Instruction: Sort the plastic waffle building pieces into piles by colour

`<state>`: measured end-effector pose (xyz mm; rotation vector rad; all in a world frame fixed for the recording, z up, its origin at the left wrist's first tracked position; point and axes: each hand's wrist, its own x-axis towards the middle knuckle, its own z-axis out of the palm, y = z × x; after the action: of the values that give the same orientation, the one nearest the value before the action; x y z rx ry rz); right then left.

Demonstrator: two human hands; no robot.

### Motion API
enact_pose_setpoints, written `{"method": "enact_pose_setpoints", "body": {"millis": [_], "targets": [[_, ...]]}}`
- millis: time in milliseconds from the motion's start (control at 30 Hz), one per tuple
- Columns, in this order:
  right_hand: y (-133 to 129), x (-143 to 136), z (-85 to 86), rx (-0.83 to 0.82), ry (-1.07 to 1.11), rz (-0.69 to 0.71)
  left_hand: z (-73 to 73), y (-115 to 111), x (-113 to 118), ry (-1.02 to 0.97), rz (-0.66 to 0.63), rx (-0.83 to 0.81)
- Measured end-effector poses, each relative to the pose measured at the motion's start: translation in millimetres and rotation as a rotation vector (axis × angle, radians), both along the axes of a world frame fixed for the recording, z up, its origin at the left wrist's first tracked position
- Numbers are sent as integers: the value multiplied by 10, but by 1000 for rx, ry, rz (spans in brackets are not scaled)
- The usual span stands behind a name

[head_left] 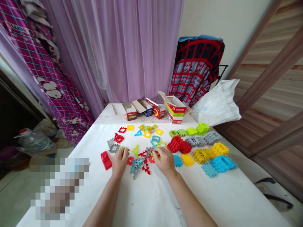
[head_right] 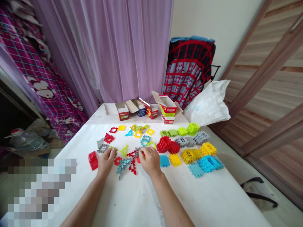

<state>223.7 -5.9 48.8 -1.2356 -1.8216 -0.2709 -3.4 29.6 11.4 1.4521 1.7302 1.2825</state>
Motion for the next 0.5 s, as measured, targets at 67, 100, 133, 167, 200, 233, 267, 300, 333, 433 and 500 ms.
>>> {"method": "enact_pose_setpoints", "body": {"millis": [67, 100, 133, 167, 200, 233, 267, 300, 333, 433, 500], "targets": [[55, -60, -59, 16, 40, 1, -10, 5, -5, 32, -10, -4], [59, -79, -86, 25, 52, 9, -11, 6, -4, 44, -11, -1], [49, -95, -110, 36, 57, 26, -10, 5, -1, 54, -8, 2], [28, -109, -129, 46, 56, 48, -7, 1, 4, 61, -3, 8], [1, -122, -144, 56, 51, 72, 0, -4, 11, 72, 6, 15], [-29, -133, -153, 61, 46, 95, 12, -10, 18, 89, 13, 25], [-56, -142, -157, 58, 42, 112, 32, -13, 23, 112, 12, 38], [-77, -147, -157, 47, 41, 122, 63, -11, 24, 147, 9, 56], [-90, -147, -155, 35, 43, 127, 106, -1, 19, 198, 2, 71], [-86, -119, -153, -2, 52, 121, 312, 107, -45, 435, -5, 65], [-65, -87, -166, -12, 66, 111, 478, 241, -130, 630, 25, -3]]}}
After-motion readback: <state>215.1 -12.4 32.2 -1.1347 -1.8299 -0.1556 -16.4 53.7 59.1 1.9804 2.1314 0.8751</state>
